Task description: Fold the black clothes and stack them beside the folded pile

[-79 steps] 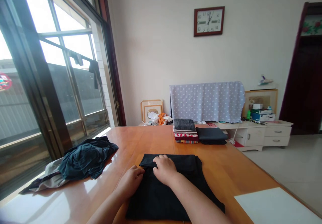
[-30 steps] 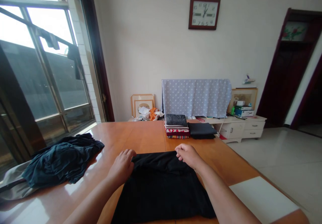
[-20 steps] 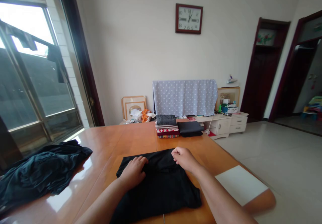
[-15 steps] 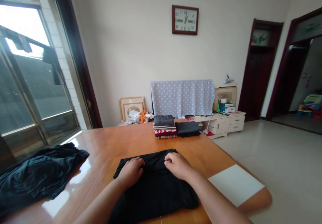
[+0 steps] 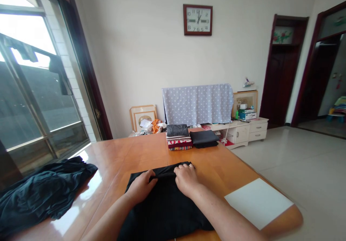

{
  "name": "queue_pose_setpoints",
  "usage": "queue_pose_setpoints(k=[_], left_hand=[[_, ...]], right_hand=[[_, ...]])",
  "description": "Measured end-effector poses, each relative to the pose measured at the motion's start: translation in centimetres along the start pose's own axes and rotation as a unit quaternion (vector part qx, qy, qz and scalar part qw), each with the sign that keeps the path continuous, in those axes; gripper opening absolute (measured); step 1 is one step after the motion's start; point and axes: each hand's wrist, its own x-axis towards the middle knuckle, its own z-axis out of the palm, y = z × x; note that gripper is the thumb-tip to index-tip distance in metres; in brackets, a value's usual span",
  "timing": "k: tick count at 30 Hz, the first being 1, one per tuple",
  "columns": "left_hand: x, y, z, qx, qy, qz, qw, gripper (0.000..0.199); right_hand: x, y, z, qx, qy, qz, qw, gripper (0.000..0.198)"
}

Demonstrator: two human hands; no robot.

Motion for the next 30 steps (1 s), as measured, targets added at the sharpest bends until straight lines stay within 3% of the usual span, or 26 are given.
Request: queue_pose_setpoints(k=[6, 11, 17, 19, 22, 25, 30], left_hand=[[-1.2, -1.4, 0.0, 0.043, 0.01, 0.015, 0.999, 0.038], [-1.9, -2.5, -1.2, 0.109, 0.04, -0.032, 0.993, 0.033], [-3.3, -2.4, -4.0, 0.073, 0.078, -0.045, 0.993, 0.026], [-4.0, -2.5, -4.3, 0.054, 0.055, -0.027, 0.997, 0.028], [-5.0, -3.2, -3.8, 0.033, -0.004, -0.016, 0.999, 0.034], [-5.7, -3.8, -3.1, 0.017, -0.018, -0.015, 1.0, 0.035], [-6.8, -4.1, -2.9, 0.012, 0.018, -0.021, 1.0, 0.037]], right_hand=[[0.6, 2.1, -1.2, 0.05, 0.038, 0.025, 0.998, 0.033], [1.1, 3.0, -1.5, 0.061, 0.06, 0.036, 0.996, 0.036], [0.3, 3.4, -2.1, 0.101, 0.113, 0.002, 0.988, 0.038], [-0.6, 3.6, -1.9, 0.102, 0.099, -0.019, 0.99, 0.04], [-2.3, 4.0, -1.0, 0.098, 0.017, -0.041, 0.994, 0.042], [-3.5, 4.4, -0.4, 0.104, -0.041, -0.039, 0.993, 0.042], [-4.5, 4.2, -1.8, 0.152, -0.005, -0.035, 0.988, 0.033]])
